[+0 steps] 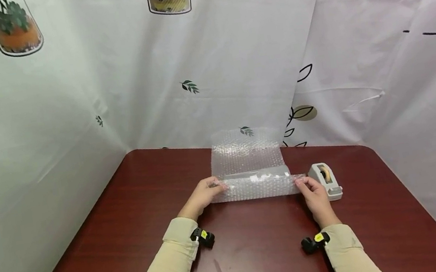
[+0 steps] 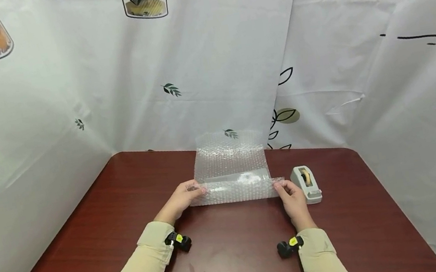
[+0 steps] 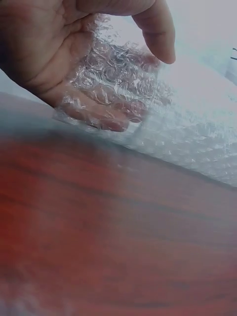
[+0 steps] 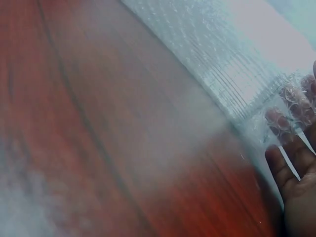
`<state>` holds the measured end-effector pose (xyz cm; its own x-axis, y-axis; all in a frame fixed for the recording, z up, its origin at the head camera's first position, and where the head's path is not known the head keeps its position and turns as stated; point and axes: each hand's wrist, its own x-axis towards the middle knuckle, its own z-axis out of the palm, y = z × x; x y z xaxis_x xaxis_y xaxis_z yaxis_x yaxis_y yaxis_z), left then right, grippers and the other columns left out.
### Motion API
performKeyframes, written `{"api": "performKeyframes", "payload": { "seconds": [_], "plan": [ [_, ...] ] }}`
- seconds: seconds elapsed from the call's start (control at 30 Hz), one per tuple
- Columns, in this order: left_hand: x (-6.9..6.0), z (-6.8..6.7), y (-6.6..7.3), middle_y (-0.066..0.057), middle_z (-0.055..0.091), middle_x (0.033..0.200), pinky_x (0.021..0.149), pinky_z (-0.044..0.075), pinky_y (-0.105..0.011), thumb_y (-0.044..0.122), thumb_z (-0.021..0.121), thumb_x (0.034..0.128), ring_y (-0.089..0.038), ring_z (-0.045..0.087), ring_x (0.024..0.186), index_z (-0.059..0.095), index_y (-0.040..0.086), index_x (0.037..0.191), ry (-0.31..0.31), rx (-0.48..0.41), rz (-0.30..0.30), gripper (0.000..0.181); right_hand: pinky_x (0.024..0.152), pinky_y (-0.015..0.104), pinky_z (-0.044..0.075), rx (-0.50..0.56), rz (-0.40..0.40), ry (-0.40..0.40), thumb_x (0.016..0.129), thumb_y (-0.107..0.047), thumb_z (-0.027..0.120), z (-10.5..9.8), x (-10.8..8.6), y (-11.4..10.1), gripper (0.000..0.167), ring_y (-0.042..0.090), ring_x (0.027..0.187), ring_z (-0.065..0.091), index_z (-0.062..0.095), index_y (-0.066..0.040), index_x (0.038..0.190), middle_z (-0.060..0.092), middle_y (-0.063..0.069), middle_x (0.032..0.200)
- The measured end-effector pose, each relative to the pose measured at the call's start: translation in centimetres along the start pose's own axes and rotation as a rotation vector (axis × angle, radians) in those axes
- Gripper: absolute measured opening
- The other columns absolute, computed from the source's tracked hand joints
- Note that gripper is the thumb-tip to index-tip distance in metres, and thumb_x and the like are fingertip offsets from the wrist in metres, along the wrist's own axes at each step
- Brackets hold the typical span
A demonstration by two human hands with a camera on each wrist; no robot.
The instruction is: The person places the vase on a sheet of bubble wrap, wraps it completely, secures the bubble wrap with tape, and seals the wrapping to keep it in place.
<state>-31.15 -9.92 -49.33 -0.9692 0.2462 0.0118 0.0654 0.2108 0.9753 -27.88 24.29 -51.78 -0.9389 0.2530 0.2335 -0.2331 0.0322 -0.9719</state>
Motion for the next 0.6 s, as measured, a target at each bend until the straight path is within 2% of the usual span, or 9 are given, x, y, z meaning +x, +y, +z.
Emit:
{"api": "performKeyframes", "payload": {
  "seconds": [0.13, 0.27, 0.4, 0.5, 0.6],
  "plan": [
    [0.17, 0.22, -0.36, -0.003, 0.066, 0.092, 0.072, 0.055, -0.030, 0.006, 0.065, 0.0937, -0.012, 0.063, 0.078, 0.054, 0.011, 0.072, -0.004, -0.045, -0.040, 0.025, 0.068, 0.020, 0.045, -0.035, 0.042, 0.011, 0.095, -0.006, 0.069, -0.07, 0.15, 0.17, 0.015, 0.004, 0.076, 0.056, 0.070, -0.013, 0.082, 0.068, -0.010, 0.082],
    [0.25, 0.24, -0.49, -0.003, 0.067, 0.089, 0.076, 0.058, -0.035, 0.005, 0.063, 0.0923, -0.013, 0.066, 0.078, 0.053, 0.012, 0.070, -0.011, -0.107, -0.083, 0.026, 0.067, 0.021, 0.045, -0.063, 0.077, 0.003, 0.094, -0.008, 0.070, -0.16, 0.26, 0.08, 0.009, 0.004, 0.075, 0.055, 0.072, -0.008, 0.086, 0.068, -0.014, 0.079],
    [0.27, 0.20, -0.47, -0.002, 0.066, 0.084, 0.079, 0.059, -0.037, 0.006, 0.063, 0.0921, -0.013, 0.067, 0.080, 0.051, 0.012, 0.069, -0.025, -0.146, -0.107, 0.027, 0.067, 0.021, 0.045, -0.053, 0.056, -0.017, 0.095, -0.007, 0.069, -0.19, 0.35, 0.02, 0.011, 0.004, 0.075, 0.054, 0.069, -0.001, 0.086, 0.066, -0.015, 0.078],
    [0.21, 0.13, -0.49, -0.001, 0.066, 0.083, 0.079, 0.058, -0.037, 0.008, 0.064, 0.0936, -0.012, 0.067, 0.082, 0.050, 0.013, 0.070, -0.034, -0.145, -0.111, 0.027, 0.074, 0.017, 0.047, -0.042, 0.020, -0.070, 0.096, -0.010, 0.069, -0.27, 0.51, 0.12, 0.013, 0.001, 0.085, 0.059, 0.068, 0.003, 0.090, 0.069, -0.016, 0.089],
    [0.11, 0.10, -0.53, 0.000, 0.065, 0.082, 0.079, 0.058, -0.036, 0.010, 0.064, 0.0962, -0.011, 0.066, 0.082, 0.049, 0.013, 0.072, -0.045, -0.137, -0.102, 0.029, 0.087, 0.014, 0.046, -0.004, -0.004, -0.150, 0.098, -0.013, 0.067, -0.49, 0.72, 0.28, 0.020, -0.002, 0.104, 0.061, 0.069, 0.006, 0.105, 0.071, -0.019, 0.108]
  ]
}}
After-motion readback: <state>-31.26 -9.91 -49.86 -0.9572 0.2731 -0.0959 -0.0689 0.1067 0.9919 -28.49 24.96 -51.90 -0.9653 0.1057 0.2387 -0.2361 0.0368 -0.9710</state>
